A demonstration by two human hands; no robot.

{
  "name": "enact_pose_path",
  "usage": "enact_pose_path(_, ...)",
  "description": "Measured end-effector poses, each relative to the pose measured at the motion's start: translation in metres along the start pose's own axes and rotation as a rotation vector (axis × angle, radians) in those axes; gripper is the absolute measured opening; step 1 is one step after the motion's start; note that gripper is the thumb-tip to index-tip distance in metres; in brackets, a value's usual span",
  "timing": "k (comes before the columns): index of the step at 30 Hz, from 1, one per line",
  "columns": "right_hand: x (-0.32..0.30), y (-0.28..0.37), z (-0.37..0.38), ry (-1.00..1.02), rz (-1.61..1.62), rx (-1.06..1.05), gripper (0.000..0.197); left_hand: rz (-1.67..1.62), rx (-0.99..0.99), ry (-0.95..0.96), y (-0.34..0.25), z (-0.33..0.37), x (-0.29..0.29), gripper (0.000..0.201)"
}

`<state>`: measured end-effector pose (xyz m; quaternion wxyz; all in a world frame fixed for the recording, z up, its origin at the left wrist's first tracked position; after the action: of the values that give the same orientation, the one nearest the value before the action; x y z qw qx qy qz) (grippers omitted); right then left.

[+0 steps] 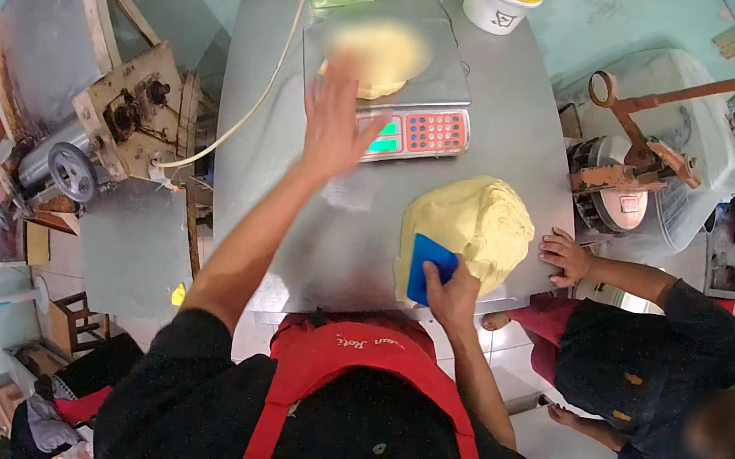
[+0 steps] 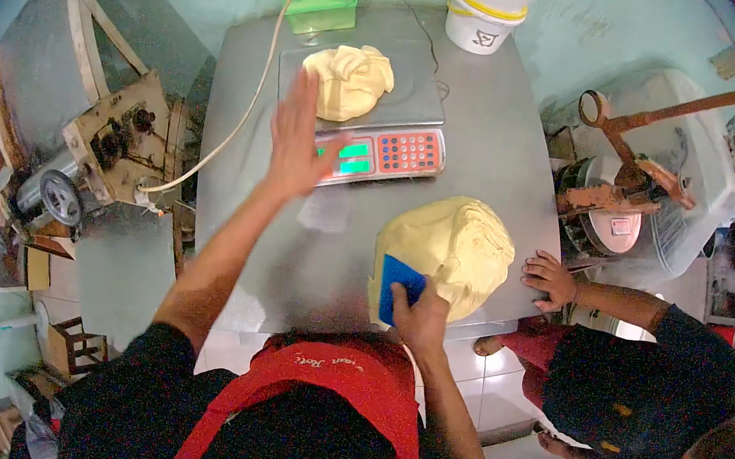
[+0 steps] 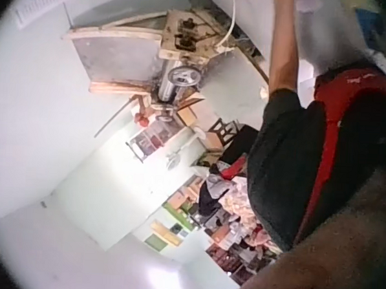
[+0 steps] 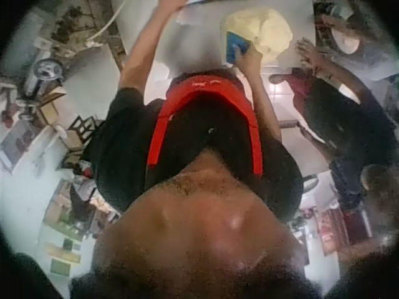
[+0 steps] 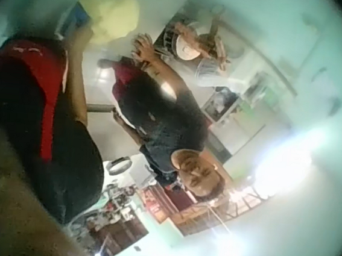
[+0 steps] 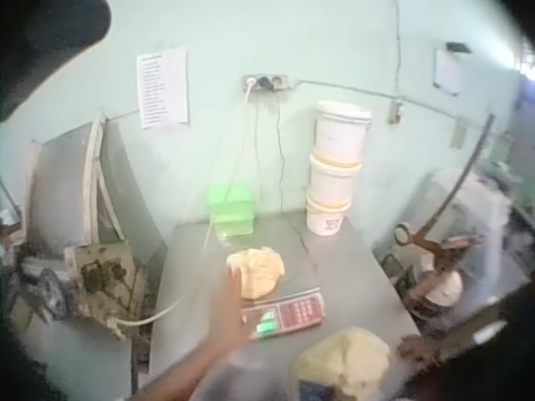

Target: The person kneads a large mass of yellow dough, feeds it through a dough sheeter multiple times to flatten it, and cleans the machine with a blue scraper. They then weigh a portion of the dough on a digital scale and cut it into smaller pieces.

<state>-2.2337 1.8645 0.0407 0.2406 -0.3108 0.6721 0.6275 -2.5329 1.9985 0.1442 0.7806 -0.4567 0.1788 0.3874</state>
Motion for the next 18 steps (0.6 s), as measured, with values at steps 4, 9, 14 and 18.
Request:
enact_pose_path(4,-0.037,-0.021,-0.008,-0.113,0.027,0.056,0.034,-0.262,-0.01,0.389,-0.025,-0.178,0.091,0.084)
enact_pose_path(9,-0.056,-0.037,-0.006,-0.124,0.033,0.1,0.034,-0.301,0.051,0.666,-0.094,-0.28,0.117,0.08)
enact_pose_path(14,-0.065,-0.016,-0.018,-0.146,-0.007,0.03,0.033,-0.422,0.022,0.507,-0.086,-0.253,0.106,0.062)
enact_pose_path(18,-0.058,-0.011,-0.026,-0.124,-0.007,0.031,0.031,-0.373,0.019,0.416,-0.095,-0.239,0.112,0.051)
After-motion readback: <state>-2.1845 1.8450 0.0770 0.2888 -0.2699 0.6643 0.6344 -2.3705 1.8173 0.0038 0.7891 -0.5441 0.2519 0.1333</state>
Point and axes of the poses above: each hand's wrist, its own z-axis towards the middle knuckle, its own x-axis out of the palm, y = z × x, the point moved 10 cm from there along z, towards the middle knuckle, and after that the axes turned 4 degrees about -z, right-handed, at the moved point
